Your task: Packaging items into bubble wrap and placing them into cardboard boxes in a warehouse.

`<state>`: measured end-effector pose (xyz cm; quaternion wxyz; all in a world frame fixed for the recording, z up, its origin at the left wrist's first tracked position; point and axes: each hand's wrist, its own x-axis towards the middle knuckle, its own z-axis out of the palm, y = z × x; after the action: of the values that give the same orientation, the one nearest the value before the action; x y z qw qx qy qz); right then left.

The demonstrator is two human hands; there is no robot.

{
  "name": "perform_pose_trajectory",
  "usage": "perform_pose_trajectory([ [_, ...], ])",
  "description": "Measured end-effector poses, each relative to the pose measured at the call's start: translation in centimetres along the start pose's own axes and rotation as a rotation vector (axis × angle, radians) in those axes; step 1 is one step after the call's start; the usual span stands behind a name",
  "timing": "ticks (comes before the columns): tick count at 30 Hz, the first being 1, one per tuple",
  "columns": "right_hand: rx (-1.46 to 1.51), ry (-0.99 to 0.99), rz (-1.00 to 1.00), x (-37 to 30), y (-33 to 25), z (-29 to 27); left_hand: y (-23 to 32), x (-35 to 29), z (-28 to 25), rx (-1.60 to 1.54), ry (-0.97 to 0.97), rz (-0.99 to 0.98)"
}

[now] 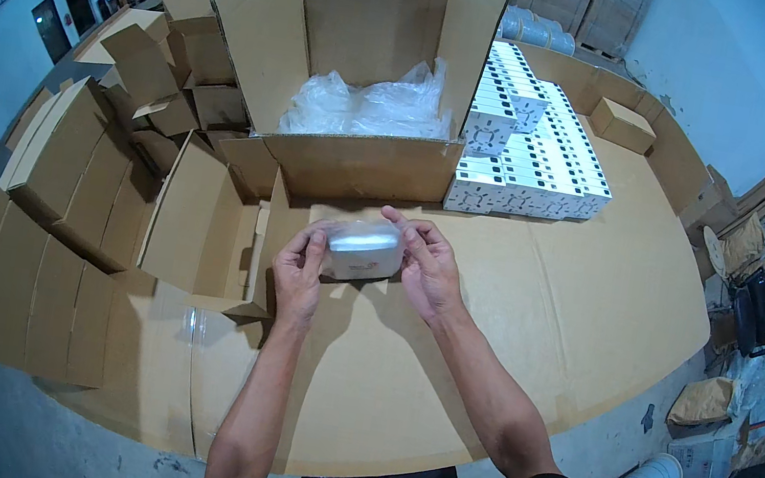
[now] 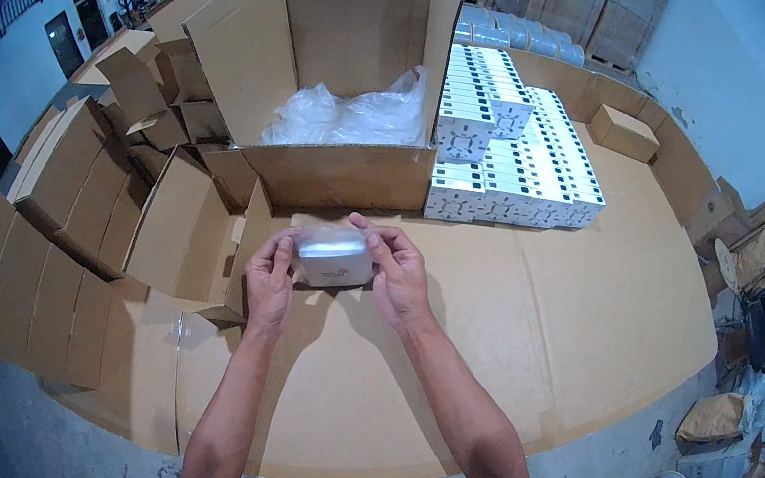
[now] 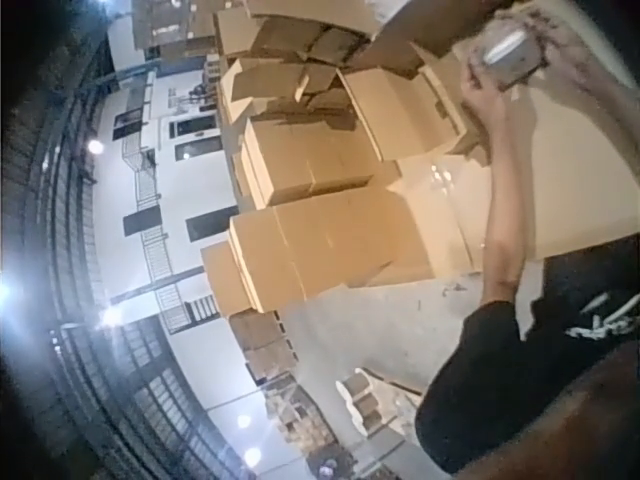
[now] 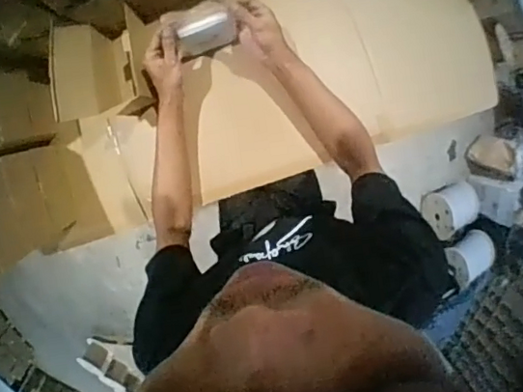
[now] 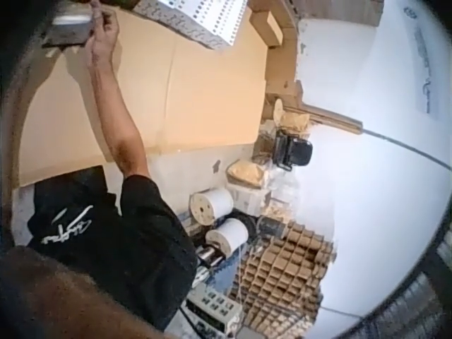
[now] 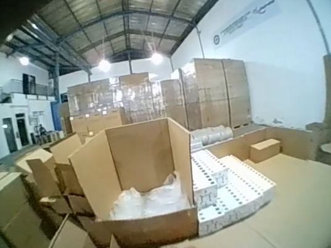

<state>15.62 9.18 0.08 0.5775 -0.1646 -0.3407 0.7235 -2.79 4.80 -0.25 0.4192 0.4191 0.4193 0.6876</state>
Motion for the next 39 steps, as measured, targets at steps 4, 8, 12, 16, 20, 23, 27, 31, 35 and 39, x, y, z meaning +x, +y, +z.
perform_pose_trajectory([
  [4,-0.251,-0.062,0.013,-0.3,-1.4,0.9,1.6,-0.6,1.8,-0.003,-0.051,-0.034],
  [8,-0.492,-0.088,0.095,-0.6,-1.9,1.1,1.0,-0.8,1.1,0.067,-0.081,-0.161],
  [12,-0.652,-0.146,0.105,-0.4,-1.7,0.4,0.5,-0.5,0.1,0.152,-0.133,-0.122],
  [16,-0.757,-0.172,0.076,-0.1,-2.4,0.0,0.9,0.0,-0.6,0.142,-0.216,-0.076],
  [20,-0.73,-0.164,0.041,0.3,-2.5,-0.6,1.4,0.1,-0.8,0.218,-0.18,-0.067],
  [23,-0.647,-0.159,0.008,0.4,-1.9,-0.6,1.2,-0.1,-0.6,0.241,-0.057,-0.113],
  [27,-0.572,-0.136,-0.068,0.6,-1.0,-0.9,0.4,-0.2,-0.1,0.146,0.06,-0.154],
  [31,-0.534,-0.127,-0.084,0.5,-0.7,-0.7,-0.6,-0.2,-0.4,0.122,0.105,-0.111],
  [35,-0.525,-0.078,-0.067,0.5,-0.4,-0.8,-0.5,-0.2,0.1,0.113,0.098,-0.118],
  [39,-0.46,-0.067,-0.142,0.1,-1.2,0.8,-0.7,-0.2,0.1,0.059,0.123,-0.086],
])
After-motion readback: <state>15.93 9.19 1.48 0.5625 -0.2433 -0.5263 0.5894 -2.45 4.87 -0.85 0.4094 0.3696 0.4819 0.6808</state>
